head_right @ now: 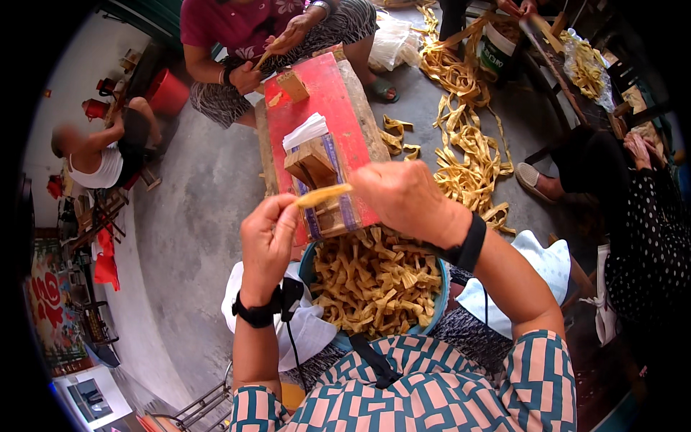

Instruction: The person assembles objects from strips of material, folding the strips by hand and inserting them into a wooden frame on a stand.

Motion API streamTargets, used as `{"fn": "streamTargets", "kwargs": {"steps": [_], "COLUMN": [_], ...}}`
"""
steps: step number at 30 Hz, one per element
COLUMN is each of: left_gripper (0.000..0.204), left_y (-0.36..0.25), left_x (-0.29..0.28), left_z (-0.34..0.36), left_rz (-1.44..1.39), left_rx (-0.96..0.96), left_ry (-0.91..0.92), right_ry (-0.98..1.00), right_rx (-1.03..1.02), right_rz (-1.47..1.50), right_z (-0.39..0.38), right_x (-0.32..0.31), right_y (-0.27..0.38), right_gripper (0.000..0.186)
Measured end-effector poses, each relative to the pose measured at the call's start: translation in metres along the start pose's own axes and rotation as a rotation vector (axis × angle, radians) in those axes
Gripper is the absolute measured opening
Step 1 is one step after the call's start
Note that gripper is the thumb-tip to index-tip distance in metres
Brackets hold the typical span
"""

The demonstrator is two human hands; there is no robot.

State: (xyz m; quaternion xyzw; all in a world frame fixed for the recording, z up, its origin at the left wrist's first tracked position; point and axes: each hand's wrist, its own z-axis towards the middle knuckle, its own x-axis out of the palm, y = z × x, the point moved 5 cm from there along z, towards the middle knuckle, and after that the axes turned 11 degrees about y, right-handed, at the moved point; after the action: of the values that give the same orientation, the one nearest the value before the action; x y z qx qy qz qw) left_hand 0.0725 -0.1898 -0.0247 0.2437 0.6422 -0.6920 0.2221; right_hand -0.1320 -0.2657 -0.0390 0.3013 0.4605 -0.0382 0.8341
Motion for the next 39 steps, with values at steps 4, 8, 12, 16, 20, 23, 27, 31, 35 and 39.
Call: {"fn": "streamTargets", "kwargs": {"steps": [4, 8, 12, 16, 20, 23, 27, 31, 35, 39], "left_gripper": [0.015, 0.013, 0.014, 0.019, 0.036, 0.036, 0.024, 0.025, 0.024, 0.023], "left_y": [0.023, 0.045, 0.037, -0.009, -0.018, -0.026, -0.049, -0.078, -0.090, -0.108], "left_x": [0.000, 0.005, 0.000, 0.008, 0.047, 0.062, 0.043, 0.006, 0.001, 0.005], "left_z": [0.021, 0.010, -0.022, -0.054, -0.082, -0.100, -0.125, -0.139, -0.142, -0.141], "left_rz": [0.051, 0.163, -0.009, -0.186, -0.913, -0.936, -1.136, -1.431, -1.402, -0.581], "left_rx": [0.002, -0.128, -0.149, 0.029, -0.390, -0.387, -0.273, 0.201, 0.432, 0.335], "left_ry": [-0.076, -0.134, 0.060, 0.002, 0.397, 0.605, 0.483, 0.320, 0.246, 0.305], "right_ry": [0.000, 0.047, 0.069, 0.100, 0.092, 0.052, -0.053, -0.060, 0.046, 0.422], "right_rx": [-0.013, 0.124, 0.245, -0.006, -0.321, -0.419, -0.348, -0.161, -0.203, 0.114], "right_rz": [-0.039, 0.006, 0.197, -0.009, -0.157, -0.173, -0.102, 0.133, 0.479, 1.241], "right_z": [0.021, -0.001, -0.037, -0.044, -0.042, -0.048, -0.062, -0.065, -0.086, -0.107], "right_x": [0.016, 0.038, 0.012, -0.002, -0.009, -0.010, -0.032, -0.063, -0.023, 0.002], "right_y": [-0.022, -0.055, -0.056, 0.010, 0.071, 0.094, 0.091, 0.090, 0.110, 0.132], "right_gripper": [0.013, 0.012, 0.006, 0.020, 0.033, 0.031, 0.028, 0.021, 0.020, 0.024]}}
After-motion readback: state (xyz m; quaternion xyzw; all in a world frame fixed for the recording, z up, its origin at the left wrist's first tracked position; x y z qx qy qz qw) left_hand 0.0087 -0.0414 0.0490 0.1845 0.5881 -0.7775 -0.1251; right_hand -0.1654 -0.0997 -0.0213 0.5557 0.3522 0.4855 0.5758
